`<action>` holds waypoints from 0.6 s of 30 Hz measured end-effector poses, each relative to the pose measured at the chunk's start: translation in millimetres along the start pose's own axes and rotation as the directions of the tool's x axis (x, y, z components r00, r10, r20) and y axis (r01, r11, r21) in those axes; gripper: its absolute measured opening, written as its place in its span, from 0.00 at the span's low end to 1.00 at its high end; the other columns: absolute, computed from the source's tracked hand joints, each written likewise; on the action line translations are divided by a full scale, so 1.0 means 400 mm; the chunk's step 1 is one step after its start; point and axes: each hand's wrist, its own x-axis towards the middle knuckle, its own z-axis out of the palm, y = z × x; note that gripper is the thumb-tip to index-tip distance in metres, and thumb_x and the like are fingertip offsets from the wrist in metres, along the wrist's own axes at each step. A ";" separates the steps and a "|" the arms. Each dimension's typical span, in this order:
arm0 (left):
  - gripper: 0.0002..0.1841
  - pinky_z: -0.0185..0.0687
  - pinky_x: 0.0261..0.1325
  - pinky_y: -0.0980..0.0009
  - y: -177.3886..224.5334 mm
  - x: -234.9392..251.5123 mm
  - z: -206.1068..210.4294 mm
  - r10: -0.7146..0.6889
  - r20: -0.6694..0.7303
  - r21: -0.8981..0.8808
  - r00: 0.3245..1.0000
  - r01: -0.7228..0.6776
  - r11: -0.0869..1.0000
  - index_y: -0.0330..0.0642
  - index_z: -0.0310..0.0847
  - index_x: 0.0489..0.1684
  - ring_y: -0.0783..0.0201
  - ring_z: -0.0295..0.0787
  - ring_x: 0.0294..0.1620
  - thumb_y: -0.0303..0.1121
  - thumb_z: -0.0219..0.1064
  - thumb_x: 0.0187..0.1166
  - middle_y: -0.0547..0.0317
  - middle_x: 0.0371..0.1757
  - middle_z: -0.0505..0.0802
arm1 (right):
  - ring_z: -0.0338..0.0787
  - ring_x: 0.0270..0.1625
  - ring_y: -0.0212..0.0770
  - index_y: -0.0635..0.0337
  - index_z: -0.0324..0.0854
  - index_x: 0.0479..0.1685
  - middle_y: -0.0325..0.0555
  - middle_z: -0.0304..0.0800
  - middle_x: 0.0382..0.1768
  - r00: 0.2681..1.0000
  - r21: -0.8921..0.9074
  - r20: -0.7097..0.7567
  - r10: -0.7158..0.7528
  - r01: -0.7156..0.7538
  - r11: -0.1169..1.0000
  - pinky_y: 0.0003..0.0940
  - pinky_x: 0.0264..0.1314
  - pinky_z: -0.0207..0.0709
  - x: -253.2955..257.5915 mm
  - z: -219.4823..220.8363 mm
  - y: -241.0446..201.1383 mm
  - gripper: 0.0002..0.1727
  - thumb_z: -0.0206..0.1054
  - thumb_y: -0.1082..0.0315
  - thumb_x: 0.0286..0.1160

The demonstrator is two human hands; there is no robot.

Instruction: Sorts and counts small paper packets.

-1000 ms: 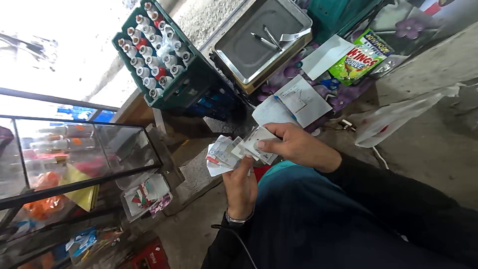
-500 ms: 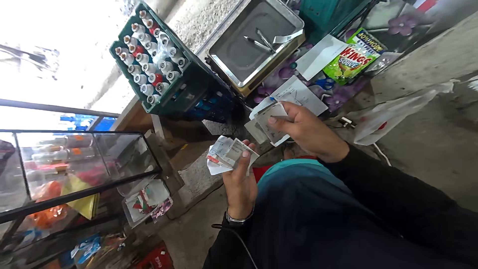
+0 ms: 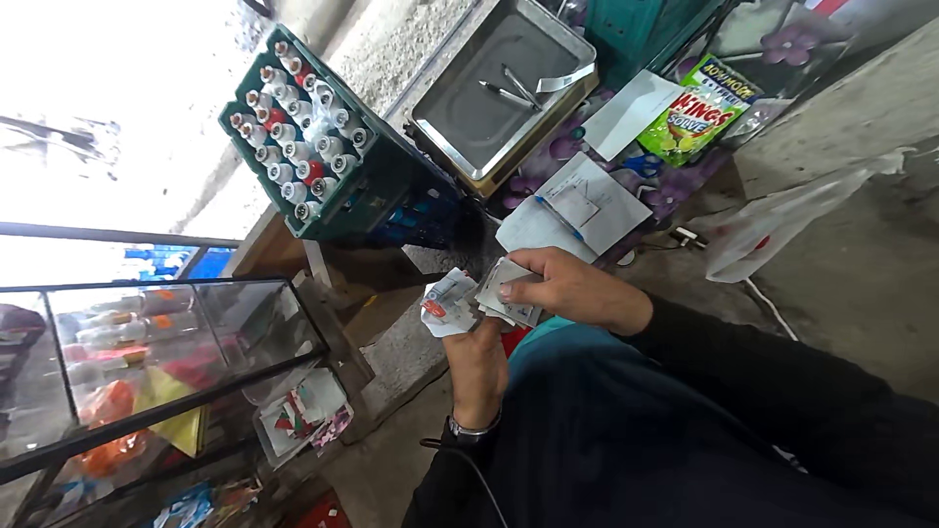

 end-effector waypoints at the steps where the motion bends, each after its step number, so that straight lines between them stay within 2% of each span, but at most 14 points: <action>1: 0.26 0.88 0.64 0.49 0.008 0.003 -0.004 -0.018 0.017 0.001 1.000 0.018 1.000 0.29 0.74 0.67 0.51 0.90 0.57 0.14 0.72 0.67 0.39 0.57 0.90 | 0.94 0.39 0.40 0.57 0.85 0.56 0.47 0.95 0.40 0.999 0.004 -0.038 -0.002 0.002 1.000 0.38 0.41 0.90 -0.001 0.004 -0.004 0.11 0.67 0.64 0.83; 3: 0.22 0.86 0.67 0.48 0.033 0.008 -0.009 -0.079 0.038 -0.032 0.996 0.081 0.996 0.28 0.73 0.70 0.49 0.90 0.59 0.19 0.69 0.76 0.38 0.59 0.89 | 0.93 0.36 0.38 0.52 0.82 0.63 0.43 0.94 0.41 0.987 -0.019 -0.162 -0.016 0.013 1.000 0.36 0.35 0.89 -0.016 0.006 -0.014 0.14 0.65 0.60 0.85; 5: 0.19 0.88 0.64 0.51 0.057 0.014 -0.013 -0.130 0.037 -0.098 0.991 0.133 0.986 0.27 0.71 0.69 0.48 0.92 0.56 0.19 0.60 0.80 0.36 0.58 0.90 | 0.94 0.40 0.38 0.49 0.80 0.70 0.42 0.94 0.46 0.955 -0.015 -0.292 -0.058 0.056 0.998 0.35 0.37 0.89 -0.015 -0.005 -0.027 0.17 0.64 0.59 0.87; 8: 0.23 0.85 0.68 0.49 0.081 0.020 -0.032 -0.169 0.068 -0.193 0.983 0.180 0.965 0.29 0.67 0.76 0.44 0.90 0.62 0.20 0.55 0.81 0.32 0.66 0.87 | 0.94 0.53 0.40 0.60 0.78 0.68 0.47 0.92 0.53 0.921 0.110 -0.370 -0.125 0.178 0.978 0.41 0.58 0.90 0.039 -0.051 -0.050 0.15 0.61 0.67 0.88; 10: 0.24 0.83 0.70 0.46 0.085 0.019 -0.041 -0.173 0.092 -0.251 0.981 0.190 0.949 0.31 0.67 0.77 0.41 0.88 0.66 0.21 0.55 0.80 0.31 0.69 0.85 | 0.93 0.55 0.41 0.63 0.78 0.67 0.49 0.92 0.53 0.905 0.154 -0.390 -0.170 0.246 0.957 0.42 0.62 0.90 0.053 -0.074 -0.057 0.15 0.59 0.69 0.88; 13: 0.22 0.83 0.71 0.46 0.083 0.010 -0.035 -0.152 0.078 -0.261 0.985 0.167 0.951 0.27 0.68 0.73 0.40 0.86 0.69 0.21 0.56 0.79 0.29 0.70 0.84 | 0.93 0.55 0.42 0.64 0.78 0.66 0.50 0.92 0.53 0.901 0.159 -0.395 -0.179 0.258 0.953 0.40 0.62 0.90 0.040 -0.086 -0.065 0.14 0.59 0.70 0.88; 16: 0.23 0.83 0.71 0.46 0.068 0.000 -0.022 -0.060 0.052 -0.156 0.997 0.068 0.985 0.25 0.68 0.72 0.41 0.86 0.68 0.16 0.62 0.77 0.29 0.67 0.85 | 0.94 0.51 0.41 0.64 0.81 0.64 0.49 0.93 0.50 0.928 0.142 -0.338 -0.154 0.213 0.967 0.39 0.57 0.91 0.005 -0.087 -0.072 0.14 0.62 0.70 0.86; 17: 0.23 0.84 0.70 0.47 0.063 -0.005 -0.018 -0.034 0.042 -0.127 0.999 0.039 0.991 0.25 0.69 0.71 0.42 0.87 0.66 0.16 0.64 0.76 0.30 0.64 0.86 | 0.94 0.48 0.41 0.62 0.82 0.63 0.48 0.93 0.48 0.938 0.127 -0.311 -0.151 0.199 0.972 0.38 0.52 0.92 -0.016 -0.079 -0.071 0.13 0.62 0.69 0.86; 18: 0.23 0.86 0.68 0.48 0.059 -0.010 -0.013 -0.021 0.027 -0.106 0.999 0.024 0.994 0.26 0.70 0.70 0.44 0.89 0.63 0.16 0.65 0.75 0.32 0.61 0.88 | 0.95 0.41 0.40 0.58 0.83 0.60 0.46 0.94 0.44 0.941 0.099 -0.301 -0.157 0.195 0.976 0.35 0.42 0.92 -0.041 -0.065 -0.067 0.11 0.63 0.66 0.86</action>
